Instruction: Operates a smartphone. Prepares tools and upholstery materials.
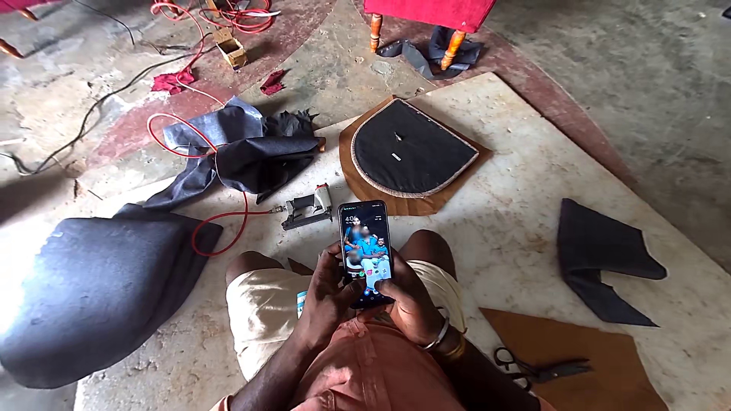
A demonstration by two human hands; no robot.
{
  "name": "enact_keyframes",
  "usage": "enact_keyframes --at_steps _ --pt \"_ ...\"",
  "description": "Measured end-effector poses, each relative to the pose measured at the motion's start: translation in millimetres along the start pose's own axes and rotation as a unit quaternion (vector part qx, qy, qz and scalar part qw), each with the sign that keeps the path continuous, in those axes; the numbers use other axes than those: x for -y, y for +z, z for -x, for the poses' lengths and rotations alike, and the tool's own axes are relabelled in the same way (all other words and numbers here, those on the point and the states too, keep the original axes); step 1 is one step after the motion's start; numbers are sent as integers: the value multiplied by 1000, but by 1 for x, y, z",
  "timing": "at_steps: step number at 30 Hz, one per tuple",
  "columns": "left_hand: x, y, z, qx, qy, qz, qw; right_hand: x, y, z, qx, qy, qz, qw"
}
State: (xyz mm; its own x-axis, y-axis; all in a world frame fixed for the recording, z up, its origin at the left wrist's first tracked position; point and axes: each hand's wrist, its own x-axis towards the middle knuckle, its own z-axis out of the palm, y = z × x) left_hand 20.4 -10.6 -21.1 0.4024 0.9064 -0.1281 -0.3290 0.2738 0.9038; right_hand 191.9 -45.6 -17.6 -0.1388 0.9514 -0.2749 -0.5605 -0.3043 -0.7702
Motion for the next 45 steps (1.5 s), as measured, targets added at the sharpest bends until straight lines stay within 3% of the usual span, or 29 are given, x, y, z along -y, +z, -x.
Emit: enact_keyframes --at_steps 33,45 --pt "4 -1 0 15 1 23 1000 -2 -1 1 -44 31 -45 998" --pt "5 -3 0 15 -6 24 1000 -2 -1 -1 -22 17 -11 1000"
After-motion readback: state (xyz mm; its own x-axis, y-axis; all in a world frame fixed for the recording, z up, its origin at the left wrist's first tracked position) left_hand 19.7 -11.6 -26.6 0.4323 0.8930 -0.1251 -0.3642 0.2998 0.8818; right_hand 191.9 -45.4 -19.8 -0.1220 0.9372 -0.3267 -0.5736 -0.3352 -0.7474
